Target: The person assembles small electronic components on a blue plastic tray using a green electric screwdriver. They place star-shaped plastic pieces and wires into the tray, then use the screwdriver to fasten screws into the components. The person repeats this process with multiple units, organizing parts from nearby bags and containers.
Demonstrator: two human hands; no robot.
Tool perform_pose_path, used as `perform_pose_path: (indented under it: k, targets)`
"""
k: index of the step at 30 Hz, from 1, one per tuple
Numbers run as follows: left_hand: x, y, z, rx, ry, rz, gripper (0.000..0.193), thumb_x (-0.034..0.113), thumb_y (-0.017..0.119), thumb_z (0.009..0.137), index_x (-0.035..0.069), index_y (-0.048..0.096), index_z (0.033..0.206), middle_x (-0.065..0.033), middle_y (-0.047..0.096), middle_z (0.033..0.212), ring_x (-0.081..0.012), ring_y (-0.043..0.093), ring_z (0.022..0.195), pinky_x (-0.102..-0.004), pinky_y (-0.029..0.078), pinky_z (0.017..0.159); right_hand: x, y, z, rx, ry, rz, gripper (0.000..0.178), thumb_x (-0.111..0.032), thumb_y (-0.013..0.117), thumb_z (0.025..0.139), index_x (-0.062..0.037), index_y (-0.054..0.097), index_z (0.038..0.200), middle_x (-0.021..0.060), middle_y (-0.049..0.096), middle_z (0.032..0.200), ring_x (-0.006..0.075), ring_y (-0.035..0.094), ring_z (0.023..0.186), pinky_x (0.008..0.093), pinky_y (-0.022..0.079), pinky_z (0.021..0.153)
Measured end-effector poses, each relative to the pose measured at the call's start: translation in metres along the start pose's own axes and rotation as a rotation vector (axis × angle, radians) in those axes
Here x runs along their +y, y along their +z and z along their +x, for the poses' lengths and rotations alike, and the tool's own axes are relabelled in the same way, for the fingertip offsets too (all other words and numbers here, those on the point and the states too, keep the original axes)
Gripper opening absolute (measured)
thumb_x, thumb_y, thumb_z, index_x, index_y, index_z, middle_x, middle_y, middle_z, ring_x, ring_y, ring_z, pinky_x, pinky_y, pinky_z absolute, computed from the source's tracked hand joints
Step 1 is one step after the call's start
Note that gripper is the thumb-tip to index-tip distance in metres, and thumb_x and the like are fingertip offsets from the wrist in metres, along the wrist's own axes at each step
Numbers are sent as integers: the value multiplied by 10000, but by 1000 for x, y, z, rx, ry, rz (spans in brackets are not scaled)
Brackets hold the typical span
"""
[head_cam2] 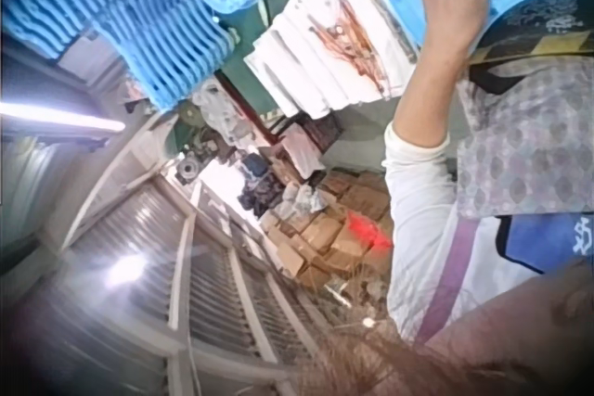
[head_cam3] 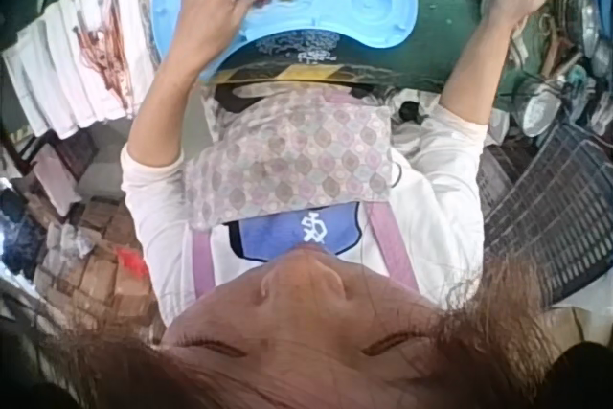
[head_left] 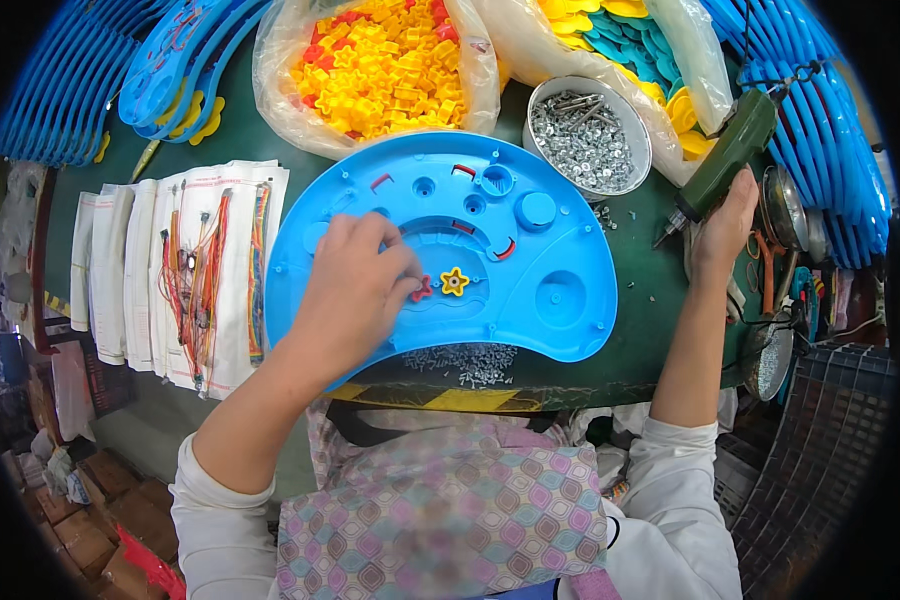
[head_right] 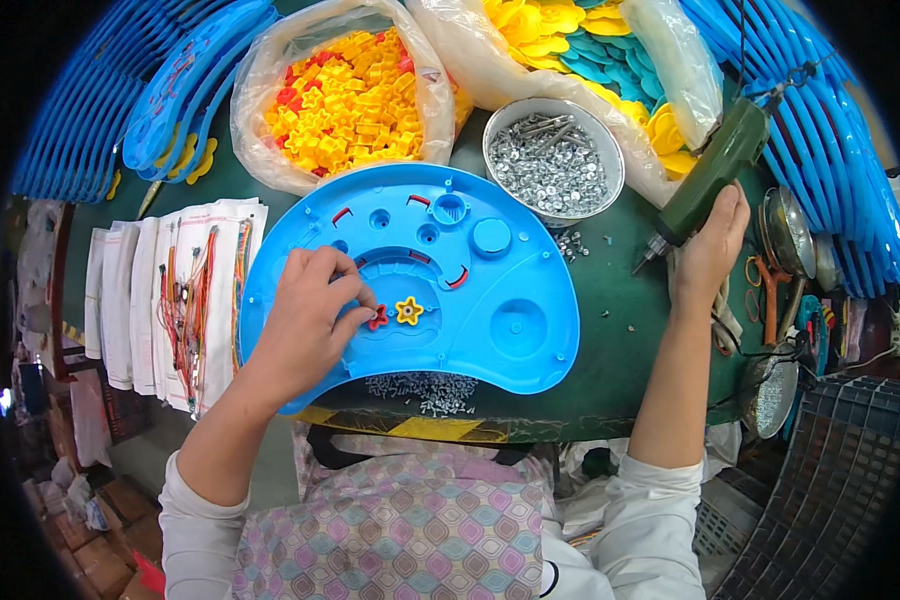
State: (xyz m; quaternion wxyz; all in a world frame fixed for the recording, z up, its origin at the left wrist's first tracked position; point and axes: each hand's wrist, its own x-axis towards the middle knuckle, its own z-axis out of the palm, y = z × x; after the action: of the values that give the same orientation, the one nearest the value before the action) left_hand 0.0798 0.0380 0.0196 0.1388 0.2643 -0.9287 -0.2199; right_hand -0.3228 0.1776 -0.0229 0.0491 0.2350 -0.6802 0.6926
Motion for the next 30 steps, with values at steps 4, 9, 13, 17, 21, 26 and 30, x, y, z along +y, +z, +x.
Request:
perform_pose_path:
  k: [4,9,13,17,21,26,30]
  targets:
    - [5,0,3,-23,-53,-3,103,96,788,794,79,719,868,-98,590,1043,-326,526,1028,-436,455,916,-13,-1,12,-217,28,-83,617,-360,588,1076,26,409,1523,144,633,1289,177,609,1163,304,488,991]
    - [7,-2,7,-88,-50,-8,97,85,780,803,60,713,868,-111,599,1048,-331,530,1034,-424,462,932,-27,6,2,-394,-76,-143,675,-294,681,1030,40,397,1543,140,639,1307,176,614,1149,311,494,974]
    - [4,-5,7,-142,-57,9,99,78,751,841,59,686,914,-111,568,1071,-320,498,1055,-411,438,969,-52,3,-5,-355,-156,-45,597,-242,684,1018,58,476,1490,124,637,1321,170,608,1165,310,486,999]
    - [3,-7,8,-163,-64,-14,93,75,742,850,50,670,904,-113,567,1069,-315,501,1051,-408,440,967,-105,-12,-20,-542,126,594,666,-391,627,986,34,481,1477,116,627,1147,195,575,990,344,490,875]
    - [1,-5,7,-150,-62,-4,115,74,762,835,50,667,895,-110,568,1057,-315,507,1042,-407,444,963,-150,27,-91,-747,467,1399,831,-479,625,960,-26,322,1587,55,553,979,210,518,931,377,469,843]
    - [4,-7,8,-159,-118,-7,143,90,784,824,46,660,879,-114,576,1038,-323,518,1044,-409,451,963,-156,44,-155,-988,415,817,1087,-668,714,890,-7,208,1588,54,583,799,193,600,747,372,525,709]
    - [5,-9,8,-114,-102,-28,158,104,785,831,44,657,903,-117,588,1031,-330,537,1036,-414,460,942,-155,39,-187,-1128,337,675,1136,-814,719,755,23,356,1432,79,635,832,207,654,785,371,566,762]
